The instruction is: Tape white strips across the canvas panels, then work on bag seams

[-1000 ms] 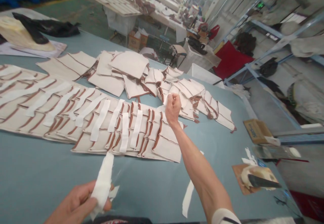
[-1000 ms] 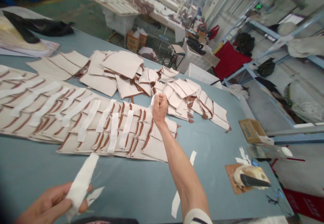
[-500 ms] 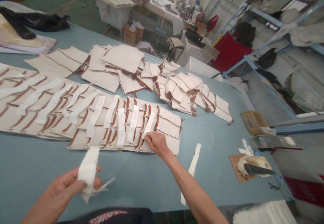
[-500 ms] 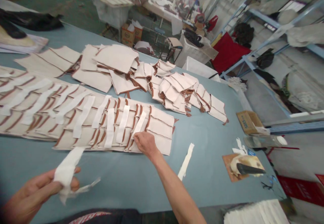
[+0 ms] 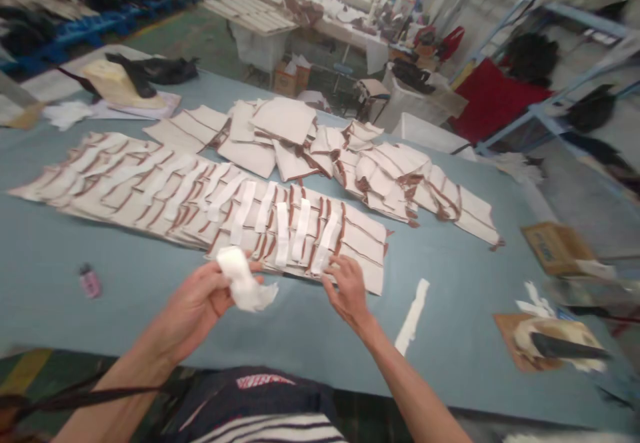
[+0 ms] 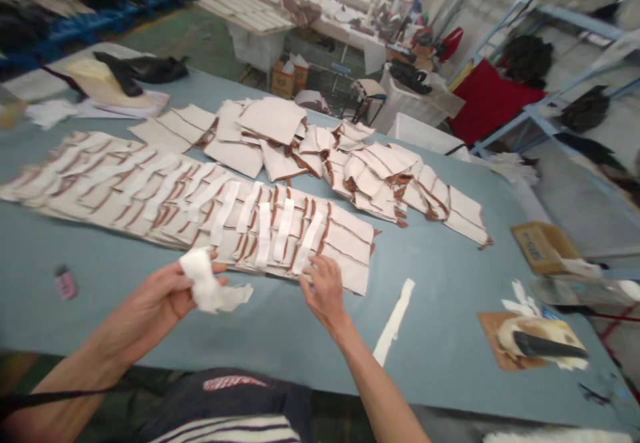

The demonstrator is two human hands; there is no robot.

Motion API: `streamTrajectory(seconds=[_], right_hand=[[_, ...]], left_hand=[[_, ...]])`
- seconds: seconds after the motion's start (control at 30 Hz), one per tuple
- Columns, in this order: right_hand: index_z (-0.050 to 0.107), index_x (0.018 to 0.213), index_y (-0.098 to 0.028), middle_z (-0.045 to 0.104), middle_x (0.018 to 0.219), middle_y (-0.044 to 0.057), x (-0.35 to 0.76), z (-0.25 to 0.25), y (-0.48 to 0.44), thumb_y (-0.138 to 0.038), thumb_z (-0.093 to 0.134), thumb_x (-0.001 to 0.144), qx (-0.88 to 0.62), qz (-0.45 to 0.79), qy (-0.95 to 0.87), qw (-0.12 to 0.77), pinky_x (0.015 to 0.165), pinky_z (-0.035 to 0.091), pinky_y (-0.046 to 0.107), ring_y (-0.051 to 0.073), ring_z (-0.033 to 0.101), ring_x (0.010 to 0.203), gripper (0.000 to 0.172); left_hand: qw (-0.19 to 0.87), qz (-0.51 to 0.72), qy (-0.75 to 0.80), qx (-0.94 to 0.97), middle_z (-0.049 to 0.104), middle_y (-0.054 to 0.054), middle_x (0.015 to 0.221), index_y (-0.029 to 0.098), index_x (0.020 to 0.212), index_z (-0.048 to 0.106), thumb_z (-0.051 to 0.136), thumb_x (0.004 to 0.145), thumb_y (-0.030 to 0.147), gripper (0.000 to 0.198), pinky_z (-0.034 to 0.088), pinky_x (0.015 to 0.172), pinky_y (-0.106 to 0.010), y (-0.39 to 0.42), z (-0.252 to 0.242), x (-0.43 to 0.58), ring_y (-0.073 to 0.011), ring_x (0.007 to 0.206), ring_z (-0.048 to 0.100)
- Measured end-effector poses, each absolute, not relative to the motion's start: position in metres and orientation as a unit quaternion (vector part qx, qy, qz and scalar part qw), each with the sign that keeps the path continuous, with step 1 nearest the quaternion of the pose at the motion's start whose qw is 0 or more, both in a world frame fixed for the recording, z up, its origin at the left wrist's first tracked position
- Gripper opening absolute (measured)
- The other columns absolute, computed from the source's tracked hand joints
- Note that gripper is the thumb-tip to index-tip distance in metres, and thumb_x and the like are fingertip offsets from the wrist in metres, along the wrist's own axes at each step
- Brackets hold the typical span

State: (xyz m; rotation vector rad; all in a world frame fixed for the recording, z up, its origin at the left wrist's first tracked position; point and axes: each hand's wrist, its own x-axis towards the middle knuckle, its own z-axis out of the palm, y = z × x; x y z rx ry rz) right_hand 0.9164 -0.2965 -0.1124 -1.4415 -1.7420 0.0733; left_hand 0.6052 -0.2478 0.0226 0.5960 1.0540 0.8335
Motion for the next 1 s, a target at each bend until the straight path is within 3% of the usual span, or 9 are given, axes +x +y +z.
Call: streamTrajectory(seconds=[0.1,0.27,0.4,0.53,0.63,0.77,0.87,1.0], right_hand=[[0.078,0.105,-0.024,0.080,0.120,0.015,0.900,-0.095,-0.314,-0.027,0.070,0.100,-0.597,0.031,-0.661,0.454,0.105,0.056,0.060,0.033,0.072,0.117,0.009],[0.075,0.116,-0.025,0.082,0.118,0.012,0.863,-0.029,-0.331,-0.028,0.071,0.100,-0.557,0.057,-0.666,0.493,0.099,0.063,0.050,0.030,0.078,0.113,0.017],[0.072,0.127,-0.030,0.084,0.116,0.009,0.830,0.025,-0.344,-0.025,0.078,0.097,-0.494,0.039,-0.698,0.517,0.095,0.066,0.047,0.028,0.080,0.109,0.031],[0.068,0.136,-0.033,0.083,0.121,0.009,0.807,0.051,-0.358,-0.024,0.084,0.093,-0.436,0.031,-0.739,0.512,0.095,0.066,0.048,0.029,0.080,0.111,0.047],[0.068,0.135,-0.033,0.083,0.122,0.010,0.797,0.058,-0.363,-0.025,0.084,0.094,-0.431,0.021,-0.740,0.517,0.094,0.066,0.047,0.029,0.080,0.110,0.044],[0.068,0.131,-0.032,0.083,0.121,0.009,0.793,0.065,-0.364,-0.022,0.078,0.099,-0.434,0.003,-0.749,0.501,0.094,0.065,0.047,0.027,0.079,0.111,0.035],[0.068,0.127,-0.030,0.083,0.120,0.009,0.791,0.066,-0.364,-0.021,0.075,0.100,-0.421,-0.027,-0.772,0.476,0.094,0.063,0.047,0.027,0.079,0.111,0.029],[0.068,0.123,-0.028,0.083,0.116,0.009,0.788,0.061,-0.366,-0.019,0.073,0.101,-0.423,-0.080,-0.788,0.440,0.095,0.061,0.045,0.026,0.077,0.107,0.025]], left_hand=[[0.787,0.388,0.402,0.261,0.088,-0.013,0.120,0.015,0.112,0.079,0.080,0.080,0.021,0.032,0.068,0.082,-0.034,-0.251,0.035,0.603,-0.0285,0.097,0.084],[0.812,0.380,0.356,0.265,0.085,-0.016,0.131,0.015,0.120,0.079,0.069,0.095,0.023,0.028,0.067,0.100,-0.045,-0.258,0.053,0.592,-0.0340,0.120,0.080],[0.829,0.368,0.336,0.255,0.082,-0.018,0.136,0.011,0.121,0.081,0.063,0.096,0.024,0.033,0.066,0.106,-0.047,-0.263,0.065,0.589,-0.0375,0.134,0.073],[0.834,0.368,0.336,0.236,0.083,-0.018,0.132,0.009,0.114,0.083,0.056,0.097,0.028,0.037,0.067,0.102,-0.050,-0.269,0.077,0.589,-0.0390,0.132,0.073],[0.838,0.366,0.338,0.225,0.081,-0.021,0.132,0.007,0.114,0.081,0.056,0.098,0.033,0.040,0.065,0.106,-0.057,-0.275,0.083,0.586,-0.0406,0.128,0.074],[0.845,0.367,0.321,0.218,0.080,-0.025,0.130,0.006,0.128,0.076,0.061,0.096,0.035,0.046,0.060,0.111,-0.066,-0.284,0.086,0.582,-0.0431,0.126,0.074],[0.851,0.357,0.313,0.227,0.081,-0.024,0.128,0.006,0.127,0.076,0.059,0.098,0.037,0.046,0.063,0.107,-0.061,-0.290,0.088,0.582,-0.0430,0.126,0.074],[0.858,0.350,0.305,0.220,0.082,-0.023,0.122,0.007,0.115,0.079,0.053,0.102,0.035,0.040,0.068,0.089,-0.047,-0.297,0.088,0.583,-0.0373,0.115,0.077]])
